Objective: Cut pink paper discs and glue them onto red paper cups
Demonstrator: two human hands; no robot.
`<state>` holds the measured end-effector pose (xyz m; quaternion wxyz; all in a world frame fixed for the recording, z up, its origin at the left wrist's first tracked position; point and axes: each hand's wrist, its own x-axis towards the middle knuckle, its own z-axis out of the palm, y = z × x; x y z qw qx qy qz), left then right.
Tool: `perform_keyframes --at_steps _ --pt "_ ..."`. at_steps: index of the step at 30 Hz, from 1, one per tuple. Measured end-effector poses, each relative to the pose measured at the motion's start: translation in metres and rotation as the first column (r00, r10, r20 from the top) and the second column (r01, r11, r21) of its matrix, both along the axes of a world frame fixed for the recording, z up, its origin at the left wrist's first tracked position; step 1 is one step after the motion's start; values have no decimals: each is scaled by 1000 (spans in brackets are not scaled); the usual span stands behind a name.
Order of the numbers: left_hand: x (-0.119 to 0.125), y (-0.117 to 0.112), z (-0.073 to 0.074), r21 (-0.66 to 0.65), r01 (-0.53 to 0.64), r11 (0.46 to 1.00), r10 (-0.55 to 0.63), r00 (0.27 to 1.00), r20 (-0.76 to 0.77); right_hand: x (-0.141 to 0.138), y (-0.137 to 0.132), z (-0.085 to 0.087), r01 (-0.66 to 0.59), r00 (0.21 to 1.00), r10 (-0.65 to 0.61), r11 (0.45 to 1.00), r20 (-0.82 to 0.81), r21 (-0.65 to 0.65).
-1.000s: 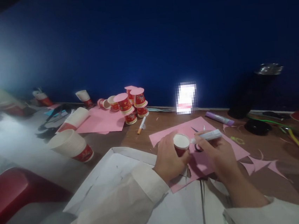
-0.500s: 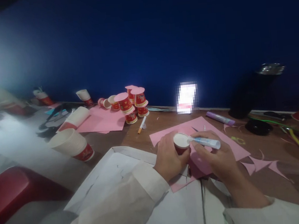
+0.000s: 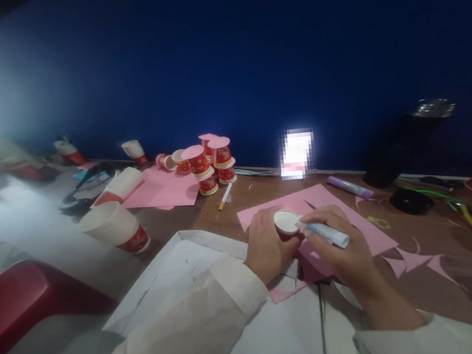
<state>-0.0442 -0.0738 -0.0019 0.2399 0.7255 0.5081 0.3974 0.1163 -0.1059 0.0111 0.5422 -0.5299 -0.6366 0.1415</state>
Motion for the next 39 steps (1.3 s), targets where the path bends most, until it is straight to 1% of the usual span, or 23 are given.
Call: perform_keyframes --at_steps 4,8,12,16,18,23,25,29,33,36,39 --pt "0 1 3 -33 -9 999 9 1000 -15 -2 -2 4 -9 1000 8 999 -24 -51" --pt "1 2 2 -46 -14 999 14 1000 -2 0 -3 4 -13 997 1 990 -83 -141" --pt "1 2 3 -54 -14 998 14 1000 -6 6 -1 -4 30 990 -64 967 -126 -255" --pt "0 1 7 -70 -18 997 17 1000 -14 10 2 -9 87 984 -135 934 -119 -347" --pt "-1 1 8 -69 -10 998 9 1000 -16 8 2 -6 109 980 -160 929 -119 -355" --pt "-1 1 4 -50 -2 999 2 1000 -9 -3 -1 11 151 952 -214 951 -220 -269" --pt "-1 0 1 -29 -3 1000 4 1000 14 -5 0 14 178 945 -241 946 -220 -272" --pt "-1 -3 1 -34 10 999 -9 1000 29 1 3 5 212 947 -273 927 -168 -308" --pt "-2 -4 2 -35 36 999 -35 999 12 5 4 -5 217 965 -252 923 -73 -319" --pt "-3 -3 3 -34 39 999 -39 999 -2 3 3 -5 234 966 -258 914 -28 -331" --pt "-3 -1 3 -43 43 998 -43 999 -17 -1 2 -1 271 955 -295 898 -17 -347"
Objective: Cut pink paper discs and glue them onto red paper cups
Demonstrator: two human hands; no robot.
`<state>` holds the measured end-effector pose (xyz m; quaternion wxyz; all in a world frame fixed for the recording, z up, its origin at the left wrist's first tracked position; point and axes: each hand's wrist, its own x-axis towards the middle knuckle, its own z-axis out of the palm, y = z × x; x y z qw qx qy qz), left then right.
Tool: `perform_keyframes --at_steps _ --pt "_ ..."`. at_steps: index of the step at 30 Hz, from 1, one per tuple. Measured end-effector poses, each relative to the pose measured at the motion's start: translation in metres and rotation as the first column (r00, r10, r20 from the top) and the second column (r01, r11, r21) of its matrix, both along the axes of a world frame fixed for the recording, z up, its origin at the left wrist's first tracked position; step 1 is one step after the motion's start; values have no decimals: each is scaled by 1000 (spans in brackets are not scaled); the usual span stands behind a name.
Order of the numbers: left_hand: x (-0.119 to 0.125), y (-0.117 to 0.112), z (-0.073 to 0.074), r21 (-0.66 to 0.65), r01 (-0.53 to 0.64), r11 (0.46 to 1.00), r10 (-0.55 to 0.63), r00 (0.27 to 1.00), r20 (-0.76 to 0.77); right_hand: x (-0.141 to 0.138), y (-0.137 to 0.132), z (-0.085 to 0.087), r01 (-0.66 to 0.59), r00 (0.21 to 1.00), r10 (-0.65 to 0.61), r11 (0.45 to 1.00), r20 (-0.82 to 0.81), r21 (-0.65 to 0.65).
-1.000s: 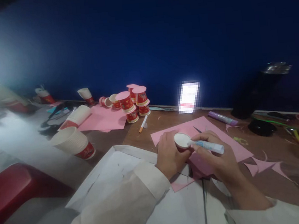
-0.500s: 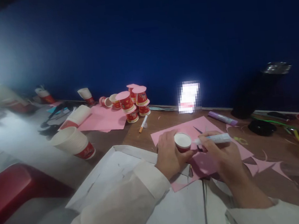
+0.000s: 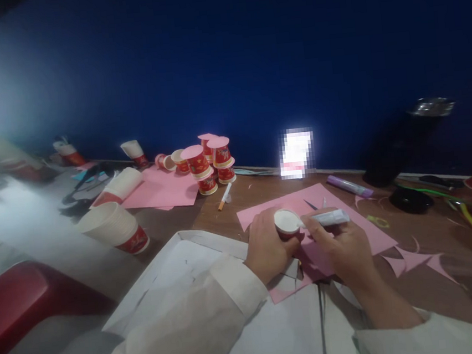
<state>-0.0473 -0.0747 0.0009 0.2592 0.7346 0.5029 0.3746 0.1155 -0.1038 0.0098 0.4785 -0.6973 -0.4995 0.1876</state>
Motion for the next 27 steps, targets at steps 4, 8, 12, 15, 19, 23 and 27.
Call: perform_keyframes --at_steps 4,8,12,15,19,23,27 --pt "0 1 1 -11 -6 1000 6 1000 3 -2 0 5 15 994 -15 1000 105 0" --pt "1 1 1 -11 -3 1000 3 1000 9 -2 2 8 31 989 -30 1000 148 -4" --pt "2 2 1 -7 -9 1000 9 1000 9 -4 1 11 40 983 -37 999 182 -10" --pt "3 2 1 -7 -22 1000 22 1000 10 -5 0 14 62 980 -60 998 188 -9" --pt "3 2 2 -20 -38 999 38 999 20 -5 0 14 72 984 -64 997 166 -41" --pt "2 2 3 -30 -31 999 32 999 33 -3 2 10 72 987 -65 997 146 -41" --pt "1 1 3 -25 -23 999 25 998 52 -4 1 11 93 987 -86 995 137 -48"
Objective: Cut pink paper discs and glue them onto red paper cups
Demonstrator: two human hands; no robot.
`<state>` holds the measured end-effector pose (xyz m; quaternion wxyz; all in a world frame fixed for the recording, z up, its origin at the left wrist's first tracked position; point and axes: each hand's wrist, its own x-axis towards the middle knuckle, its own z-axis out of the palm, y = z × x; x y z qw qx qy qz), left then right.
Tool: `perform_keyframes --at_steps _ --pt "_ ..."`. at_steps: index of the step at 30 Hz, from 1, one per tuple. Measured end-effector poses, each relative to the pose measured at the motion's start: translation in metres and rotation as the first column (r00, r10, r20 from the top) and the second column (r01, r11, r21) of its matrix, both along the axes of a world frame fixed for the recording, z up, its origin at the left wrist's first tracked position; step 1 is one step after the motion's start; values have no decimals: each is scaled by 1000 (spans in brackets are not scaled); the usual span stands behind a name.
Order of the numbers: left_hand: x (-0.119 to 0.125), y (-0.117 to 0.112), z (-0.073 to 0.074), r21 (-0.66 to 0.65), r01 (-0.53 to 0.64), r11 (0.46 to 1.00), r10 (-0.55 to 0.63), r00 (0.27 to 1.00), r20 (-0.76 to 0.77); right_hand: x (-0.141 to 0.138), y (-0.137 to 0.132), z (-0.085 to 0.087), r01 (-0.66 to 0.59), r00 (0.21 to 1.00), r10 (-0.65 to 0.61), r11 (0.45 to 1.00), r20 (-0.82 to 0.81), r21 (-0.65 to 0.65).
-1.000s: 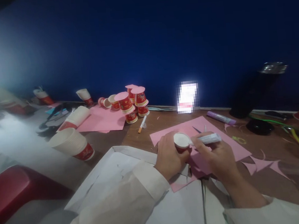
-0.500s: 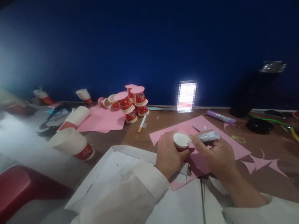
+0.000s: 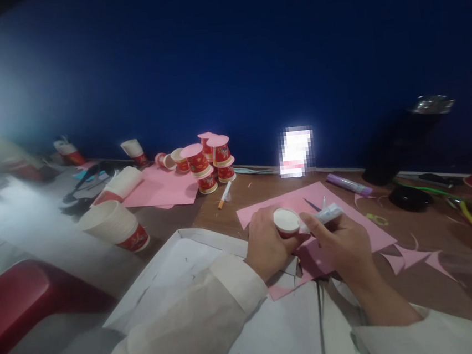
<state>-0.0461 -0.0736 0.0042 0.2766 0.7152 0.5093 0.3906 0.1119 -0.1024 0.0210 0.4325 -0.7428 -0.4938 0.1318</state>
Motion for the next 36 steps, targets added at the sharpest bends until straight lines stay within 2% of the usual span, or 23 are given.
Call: perform_keyframes --at_steps 3,6,11,16,20,23,30,36 --pt "0 -2 0 -5 0 1000 0 1000 2 0 -1 3 23 999 -23 1000 -37 5" --pt "0 -4 -1 -18 2 1000 -2 1000 2 3 -2 2 34 996 -27 997 -86 76" --pt "0 -6 0 -18 39 999 -39 999 27 4 -1 -1 -47 990 69 983 -124 177" --pt "0 -6 0 7 56 998 -56 998 -8 2 0 -1 -134 990 139 980 -23 150" --pt "1 -6 -4 72 51 996 -48 998 -41 2 0 0 -166 982 147 971 120 172" --pt "3 -6 -6 96 43 994 -37 997 -68 3 -1 0 -197 972 168 964 163 179" --pt "6 -3 -9 114 4 993 3 998 -61 3 -4 -1 -201 976 185 969 113 146" --pt "5 -3 -3 36 -7 999 9 999 -33 2 -7 -5 -192 981 193 972 9 135"
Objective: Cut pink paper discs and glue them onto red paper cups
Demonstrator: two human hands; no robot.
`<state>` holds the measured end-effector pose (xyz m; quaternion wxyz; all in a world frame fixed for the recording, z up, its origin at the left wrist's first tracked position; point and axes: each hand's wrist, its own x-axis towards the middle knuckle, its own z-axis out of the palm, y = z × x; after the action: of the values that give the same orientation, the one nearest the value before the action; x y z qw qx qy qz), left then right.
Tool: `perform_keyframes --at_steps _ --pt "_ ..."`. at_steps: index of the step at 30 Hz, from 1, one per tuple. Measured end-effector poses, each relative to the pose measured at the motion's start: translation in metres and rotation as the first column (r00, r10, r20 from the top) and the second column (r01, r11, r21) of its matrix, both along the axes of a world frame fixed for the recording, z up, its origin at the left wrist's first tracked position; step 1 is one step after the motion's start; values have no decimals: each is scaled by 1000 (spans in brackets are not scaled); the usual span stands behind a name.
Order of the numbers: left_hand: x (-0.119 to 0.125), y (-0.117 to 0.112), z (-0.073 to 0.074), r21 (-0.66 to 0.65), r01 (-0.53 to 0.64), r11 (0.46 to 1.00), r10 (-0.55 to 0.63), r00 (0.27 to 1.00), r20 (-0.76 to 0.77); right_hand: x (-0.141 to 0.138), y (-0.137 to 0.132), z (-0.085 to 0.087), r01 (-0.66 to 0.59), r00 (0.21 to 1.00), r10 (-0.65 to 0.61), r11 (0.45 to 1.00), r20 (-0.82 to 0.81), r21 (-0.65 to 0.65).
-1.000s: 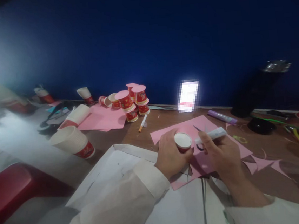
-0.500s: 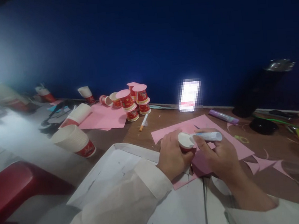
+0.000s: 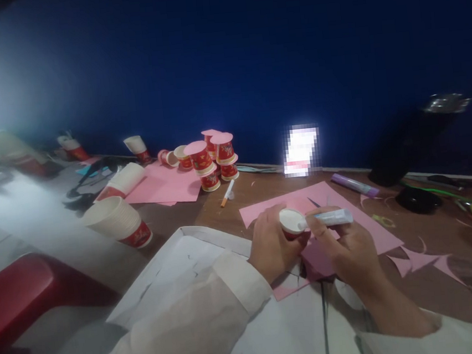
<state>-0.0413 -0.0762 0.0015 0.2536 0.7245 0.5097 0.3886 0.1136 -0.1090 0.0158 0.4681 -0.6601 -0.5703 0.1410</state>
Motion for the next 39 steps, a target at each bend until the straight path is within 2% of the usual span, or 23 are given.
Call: perform_keyframes --at_steps 5,11,17,20,27,31,35,39 --pt "-1 2 1 -12 -2 1000 2 999 39 -3 0 1 6 994 -7 1000 -108 -13" --pt "-1 6 -5 -20 -74 997 76 986 148 -3 2 4 41 965 -17 996 -261 84" --pt "1 8 -3 -67 -71 995 78 990 116 -8 0 7 83 991 -86 996 -102 -34" --pt "2 8 -4 -56 -61 997 66 993 100 -9 1 8 83 992 -89 993 -84 -79" --pt "-4 -1 -4 -23 71 997 -69 995 71 -5 8 10 153 988 -154 984 -7 -93" --pt "-6 -4 -1 -23 97 995 -94 991 91 -5 11 11 221 975 -215 963 56 -153" --pt "-5 -2 -2 -11 68 998 -66 993 98 -4 7 14 248 969 -246 961 38 -121" --pt "-2 1 -8 35 22 999 -25 997 69 -6 3 14 203 979 -203 978 14 -40"
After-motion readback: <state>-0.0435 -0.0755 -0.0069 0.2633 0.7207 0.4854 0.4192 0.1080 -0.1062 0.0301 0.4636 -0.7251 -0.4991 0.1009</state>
